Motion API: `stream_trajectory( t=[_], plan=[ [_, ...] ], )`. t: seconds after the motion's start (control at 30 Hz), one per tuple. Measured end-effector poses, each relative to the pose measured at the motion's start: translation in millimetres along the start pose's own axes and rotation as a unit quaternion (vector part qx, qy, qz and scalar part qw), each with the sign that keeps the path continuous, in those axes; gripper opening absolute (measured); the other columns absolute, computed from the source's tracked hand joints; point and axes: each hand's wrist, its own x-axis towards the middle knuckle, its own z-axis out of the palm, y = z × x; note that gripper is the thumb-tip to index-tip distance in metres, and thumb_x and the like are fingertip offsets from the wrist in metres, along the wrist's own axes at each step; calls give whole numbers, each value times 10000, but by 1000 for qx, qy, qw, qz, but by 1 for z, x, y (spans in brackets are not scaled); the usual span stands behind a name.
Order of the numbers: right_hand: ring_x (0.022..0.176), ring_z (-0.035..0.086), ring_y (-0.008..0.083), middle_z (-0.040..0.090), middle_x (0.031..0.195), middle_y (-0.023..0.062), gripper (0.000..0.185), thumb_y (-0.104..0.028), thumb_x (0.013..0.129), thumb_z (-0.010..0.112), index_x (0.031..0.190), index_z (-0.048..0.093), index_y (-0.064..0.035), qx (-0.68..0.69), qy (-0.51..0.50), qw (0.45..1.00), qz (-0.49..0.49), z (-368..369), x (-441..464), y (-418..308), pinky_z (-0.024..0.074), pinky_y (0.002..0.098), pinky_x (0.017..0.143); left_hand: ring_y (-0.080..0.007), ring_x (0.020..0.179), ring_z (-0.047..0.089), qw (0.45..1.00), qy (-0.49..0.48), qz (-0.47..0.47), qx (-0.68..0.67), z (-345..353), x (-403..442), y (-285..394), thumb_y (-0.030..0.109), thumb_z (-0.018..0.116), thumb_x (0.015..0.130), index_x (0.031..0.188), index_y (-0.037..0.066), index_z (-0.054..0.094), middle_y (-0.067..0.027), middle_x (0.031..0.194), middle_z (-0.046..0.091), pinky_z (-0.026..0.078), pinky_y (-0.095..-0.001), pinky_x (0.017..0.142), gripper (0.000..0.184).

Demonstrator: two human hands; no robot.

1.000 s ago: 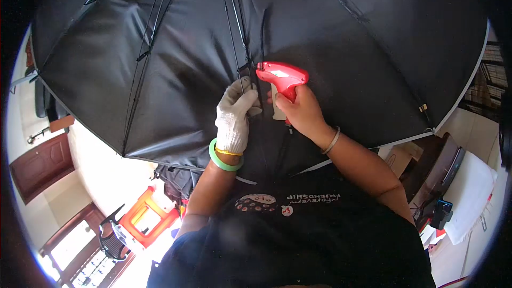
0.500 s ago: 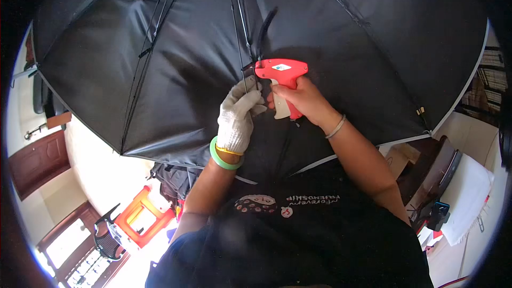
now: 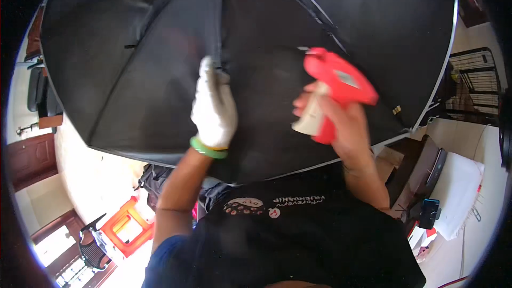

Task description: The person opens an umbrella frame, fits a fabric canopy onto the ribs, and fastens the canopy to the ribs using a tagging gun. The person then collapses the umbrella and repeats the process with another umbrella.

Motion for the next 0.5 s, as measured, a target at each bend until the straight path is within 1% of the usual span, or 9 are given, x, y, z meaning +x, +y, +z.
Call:
stream_trajectory(
  t=[0.07,0.13,0.17,0.27,0.3,0.37,0.4,0.43,0.5],
  plan=[
    [898,668,262,647,1004,172,295,-146,932,517,1161,536,40,-11,41,998,-48,-14,-28,-25,555,388,807,-285,698,632,995,-33,73,65,-29,23,-22,1,539,855,1400,88,415,-123,946,624,528,-369,579,566],
    [897,667,267,646,1005,180,309,-128,928,505,1185,515,42,-63,115,973,-189,-28,-43,-34,558,384,798,-284,658,632,963,-102,127,216,-54,49,-52,42,506,867,1422,136,388,-114,1008,616,527,-400,547,576],
    [897,667,267,646,1005,180,309,-128,928,505,1185,515,42,-61,114,973,-190,-31,-43,-34,558,384,798,-287,668,639,950,-139,116,255,-63,63,-70,58,492,871,1422,156,391,-114,1038,609,532,-400,552,568],
    [885,665,266,644,1004,182,310,-119,923,502,1189,506,39,-21,157,984,-83,-43,-24,-6,558,375,792,-290,723,663,883,-273,61,378,-79,102,-110,81,472,883,1417,194,397,-124,1135,593,551,-404,591,551],
    [885,665,266,644,1004,182,310,-119,923,502,1189,506,39,-16,156,984,-81,-45,-19,12,558,375,792,-290,723,663,880,-274,62,382,-83,107,-126,81,472,883,1417,194,397,-124,1135,593,551,-404,591,551],
    [881,665,254,646,1007,174,311,-110,920,501,1192,507,41,52,113,992,18,-50,-6,46,559,370,782,-305,733,665,867,-301,92,386,-77,109,-164,152,510,889,1399,175,417,-140,1180,580,553,-406,608,519],
    [881,665,254,646,1007,174,311,-110,920,501,1192,507,41,55,111,992,20,-46,-5,47,559,370,782,-313,738,666,861,-311,106,388,-83,113,-163,188,530,893,1390,165,427,-147,1203,574,554,-407,616,508],
    [882,665,247,647,1010,170,318,-108,918,503,1199,505,42,27,90,995,40,-45,-3,48,559,366,777,-313,738,666,860,-312,106,391,-84,113,-161,188,530,893,1390,165,427,-147,1203,574,554,-407,616,508],
    [884,666,233,650,1015,161,334,-105,914,507,1212,502,45,-30,50,995,83,-42,2,50,557,358,768,-326,739,664,885,-100,275,361,-80,114,-146,296,608,852,1361,136,456,-164,1236,558,552,-409,631,554]
  ],
)
